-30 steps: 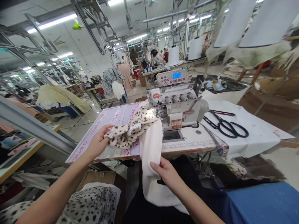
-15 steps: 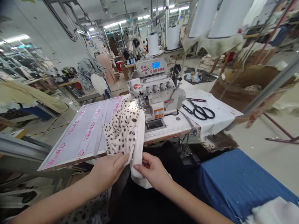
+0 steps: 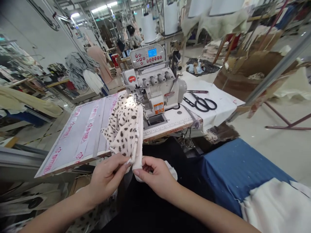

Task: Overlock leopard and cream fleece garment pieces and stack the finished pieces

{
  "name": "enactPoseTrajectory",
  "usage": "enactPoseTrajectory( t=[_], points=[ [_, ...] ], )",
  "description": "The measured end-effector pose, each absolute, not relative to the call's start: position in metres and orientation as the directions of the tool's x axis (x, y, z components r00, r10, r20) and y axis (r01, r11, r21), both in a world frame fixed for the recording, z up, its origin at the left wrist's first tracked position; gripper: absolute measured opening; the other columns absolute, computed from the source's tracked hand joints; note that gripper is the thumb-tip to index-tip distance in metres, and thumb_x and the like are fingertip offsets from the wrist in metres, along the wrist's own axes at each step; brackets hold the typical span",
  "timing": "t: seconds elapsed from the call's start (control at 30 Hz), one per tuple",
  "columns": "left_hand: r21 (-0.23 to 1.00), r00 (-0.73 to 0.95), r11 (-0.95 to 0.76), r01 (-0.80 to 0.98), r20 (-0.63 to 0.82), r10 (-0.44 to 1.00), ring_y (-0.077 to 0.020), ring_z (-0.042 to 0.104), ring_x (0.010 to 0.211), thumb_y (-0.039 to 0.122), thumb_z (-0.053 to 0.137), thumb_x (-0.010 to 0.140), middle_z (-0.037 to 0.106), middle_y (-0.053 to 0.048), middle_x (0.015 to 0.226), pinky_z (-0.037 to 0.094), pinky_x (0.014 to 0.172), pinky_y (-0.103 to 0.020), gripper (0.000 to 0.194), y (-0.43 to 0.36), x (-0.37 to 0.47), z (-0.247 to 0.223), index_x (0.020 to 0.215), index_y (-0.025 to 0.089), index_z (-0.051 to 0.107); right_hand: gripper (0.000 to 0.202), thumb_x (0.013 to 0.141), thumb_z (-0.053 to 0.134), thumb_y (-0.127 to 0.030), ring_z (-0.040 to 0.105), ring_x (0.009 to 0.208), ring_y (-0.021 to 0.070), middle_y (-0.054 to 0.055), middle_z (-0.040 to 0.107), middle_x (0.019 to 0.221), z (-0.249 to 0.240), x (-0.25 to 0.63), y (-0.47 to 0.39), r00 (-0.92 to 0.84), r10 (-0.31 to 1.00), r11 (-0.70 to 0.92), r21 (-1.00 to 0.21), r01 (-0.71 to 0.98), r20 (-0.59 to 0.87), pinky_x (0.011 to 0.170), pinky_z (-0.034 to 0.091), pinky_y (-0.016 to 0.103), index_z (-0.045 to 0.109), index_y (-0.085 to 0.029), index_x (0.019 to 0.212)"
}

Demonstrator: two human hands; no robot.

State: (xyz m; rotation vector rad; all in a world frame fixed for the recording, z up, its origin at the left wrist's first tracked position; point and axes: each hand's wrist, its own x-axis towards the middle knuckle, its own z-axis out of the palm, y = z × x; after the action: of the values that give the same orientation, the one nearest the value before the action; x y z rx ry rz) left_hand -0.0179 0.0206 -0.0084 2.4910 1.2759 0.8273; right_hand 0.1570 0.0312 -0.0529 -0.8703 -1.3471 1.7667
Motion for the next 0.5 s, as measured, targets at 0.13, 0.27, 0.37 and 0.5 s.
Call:
enactPoseTrajectory(
  t=[0.13,0.27,0.37,0.5],
  points=[
    [0.496,0.465,-0.604,0.624,0.386,0.797,-0.008,0.054,0.06,0.011,0.048,0.083,0.058,0.001,0.067,0.043,0.056,-0.019,0.013,0.02,-0.0139,-0.0057,0.091,0.018,0.058,0.022,0.077,0.057,-0.034,0.039,0.057,0.0087,-0.002,0.046,0.06,-0.0456,0.1584,0.0303,-0.435,0.901,-0.028,-0.997,-0.067,0.004,0.054,0.034,0.021,0.056,-0.015,0.066],
    [0.517,0.426,-0.573,0.635,0.384,0.819,-0.0078,0.055,0.058,0.013,0.051,0.083,0.059,0.001,0.065,0.043,0.054,-0.019,0.013,0.0219,-0.0128,-0.0028,0.088,0.019,0.06,0.02,0.078,0.055,-0.03,0.041,0.057,0.0088,-0.002,0.046,0.059,-0.0442,0.1581,0.0326,-0.404,0.914,0.05,-0.999,-0.012,0.051,0.053,0.035,0.021,0.055,-0.016,0.064],
    [0.514,0.441,-0.585,0.627,0.385,0.811,-0.0084,0.056,0.058,0.013,0.051,0.083,0.061,0.001,0.066,0.044,0.054,-0.019,0.013,0.0239,-0.0125,-0.0022,0.089,0.02,0.061,0.019,0.078,0.054,-0.029,0.042,0.056,0.0089,-0.002,0.048,0.06,-0.0449,0.157,0.0353,-0.384,0.921,0.063,-0.998,0.004,0.056,0.053,0.035,0.021,0.057,-0.016,0.065],
    [0.434,0.518,-0.637,0.637,0.371,0.771,-0.0086,0.055,0.06,0.012,0.051,0.082,0.06,-0.001,0.067,0.044,0.055,-0.019,0.014,0.0248,-0.013,-0.0071,0.092,0.017,0.059,0.016,0.076,0.052,-0.025,0.042,0.056,0.0087,-0.002,0.049,0.06,-0.0469,0.1563,0.0364,-0.38,0.924,0.055,-0.998,0.01,0.047,0.052,0.036,0.02,0.055,-0.015,0.064]
  ],
)
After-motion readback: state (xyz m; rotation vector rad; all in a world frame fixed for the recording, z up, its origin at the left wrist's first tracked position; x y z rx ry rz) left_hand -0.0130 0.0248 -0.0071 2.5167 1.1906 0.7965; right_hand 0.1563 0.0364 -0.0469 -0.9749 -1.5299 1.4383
